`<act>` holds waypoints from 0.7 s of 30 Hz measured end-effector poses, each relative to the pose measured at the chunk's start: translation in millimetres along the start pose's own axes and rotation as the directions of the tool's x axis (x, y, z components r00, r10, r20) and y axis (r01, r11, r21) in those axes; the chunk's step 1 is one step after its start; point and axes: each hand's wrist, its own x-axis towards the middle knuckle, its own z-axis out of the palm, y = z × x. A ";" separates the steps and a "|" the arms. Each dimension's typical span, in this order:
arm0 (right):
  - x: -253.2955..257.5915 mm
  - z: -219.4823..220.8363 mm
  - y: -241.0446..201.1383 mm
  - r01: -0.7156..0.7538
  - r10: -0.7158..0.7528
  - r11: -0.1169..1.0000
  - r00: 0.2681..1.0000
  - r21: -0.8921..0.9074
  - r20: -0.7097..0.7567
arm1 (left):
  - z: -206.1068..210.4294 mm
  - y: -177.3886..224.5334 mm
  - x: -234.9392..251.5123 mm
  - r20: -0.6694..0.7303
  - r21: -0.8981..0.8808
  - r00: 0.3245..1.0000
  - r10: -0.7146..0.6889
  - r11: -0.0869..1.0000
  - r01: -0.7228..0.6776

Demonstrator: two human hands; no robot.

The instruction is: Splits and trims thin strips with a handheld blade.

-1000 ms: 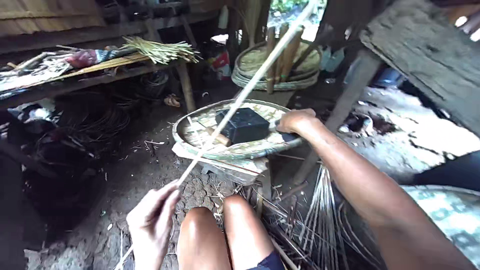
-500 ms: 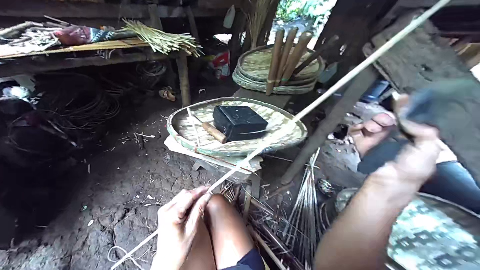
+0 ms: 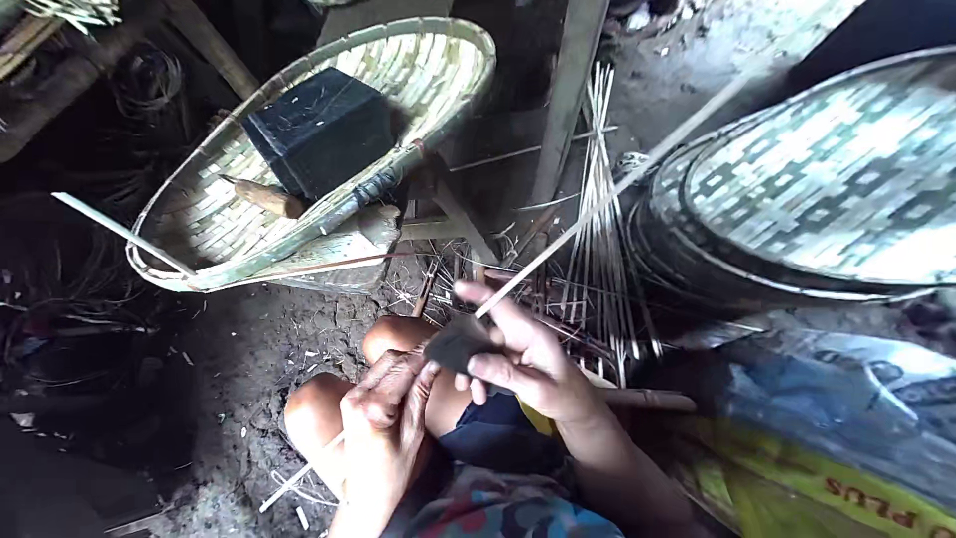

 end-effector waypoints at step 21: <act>16.9 -49.4 -19.0 0.148 -0.171 0.971 0.979 -0.190 -0.112 | -37.9 -17.7 -54.0 0.340 -0.342 0.907 -0.248 0.866 0.365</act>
